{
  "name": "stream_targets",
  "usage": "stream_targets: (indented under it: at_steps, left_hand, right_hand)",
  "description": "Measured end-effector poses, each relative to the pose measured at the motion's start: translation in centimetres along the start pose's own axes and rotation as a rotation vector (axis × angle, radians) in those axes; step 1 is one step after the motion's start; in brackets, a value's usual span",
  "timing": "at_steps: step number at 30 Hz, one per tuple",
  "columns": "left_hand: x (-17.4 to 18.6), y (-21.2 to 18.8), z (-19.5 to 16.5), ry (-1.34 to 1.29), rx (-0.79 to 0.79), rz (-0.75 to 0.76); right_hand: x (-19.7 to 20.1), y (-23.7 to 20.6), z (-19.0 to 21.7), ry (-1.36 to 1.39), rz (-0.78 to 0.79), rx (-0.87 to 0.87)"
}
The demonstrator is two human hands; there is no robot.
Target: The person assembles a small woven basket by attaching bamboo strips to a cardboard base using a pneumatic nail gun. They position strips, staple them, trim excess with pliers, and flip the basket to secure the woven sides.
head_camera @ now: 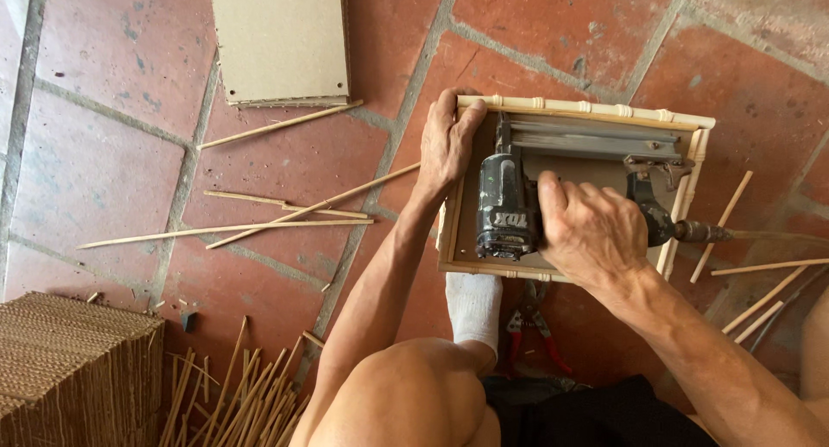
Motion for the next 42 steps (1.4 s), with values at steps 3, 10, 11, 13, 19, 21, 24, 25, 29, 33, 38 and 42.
stream_targets:
  at_steps: [3, 10, 11, 13, 19, 21, 24, 25, 29, 33, 38, 42]
  left_hand:
    - [-0.1, -0.1, 0.1, -0.007, 0.018, 0.012]
    - [0.0, 0.1, 0.0, -0.034, 0.019, 0.021]
    - [0.0, 0.0, 0.0, -0.054, -0.007, 0.016]
    - [-0.1, 0.0, 0.3, -0.072, 0.002, 0.011]
    - [-1.6, 0.6, 2.4, -0.35, 0.19, 0.086]
    - [-1.4, 0.4, 2.6, -0.395, 0.179, 0.092]
    - [0.4, -1.9, 2.9, -0.337, 0.113, 0.06]
    - [1.2, -3.3, 3.2, -0.279, 0.106, 0.015]
    - [1.6, -9.3, 5.1, -0.175, 0.299, 0.034]
    - [-0.1, -10.4, 4.5, -0.37, 0.327, 0.174]
    - [-1.5, -9.3, 0.3, -0.602, 0.388, 0.267]
    - [0.1, -8.1, -9.3, -0.426, 0.112, 0.246]
  right_hand:
    - [0.0, 0.1, 0.2, 0.016, -0.019, 0.008]
    - [0.0, 0.9, 0.5, 0.069, 0.045, -0.049]
    - [0.0, 0.9, 0.5, 0.055, 0.085, -0.057]
    - [0.5, 0.4, 0.4, 0.025, 0.158, -0.071]
    - [6.7, -10.8, -1.4, 0.121, 0.14, -0.35]
    - [7.3, -16.8, -2.5, 0.079, 0.154, -0.588]
    - [5.3, -24.5, -4.2, -0.036, 0.307, -0.841]
    - [3.9, -26.5, -4.6, -0.06, 0.391, -0.917]
    - [-3.1, -30.5, -4.2, 0.093, 0.653, -1.0]
    - [-7.6, -30.8, -2.2, 0.075, 0.648, -0.908]
    - [-8.7, -31.7, -0.8, 0.08, 0.577, -0.857]
    - [-7.7, -32.2, -0.6, 0.159, 0.557, -0.835]
Point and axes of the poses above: each hand's wrist, its own y-axis towards the middle knuckle, its own x-axis out of the back of the hand, z = x × y, the point moved 7 cm from there along y, towards the middle knuckle, and after that the axes turned 3 degrees about y, right-handed, at the moved point
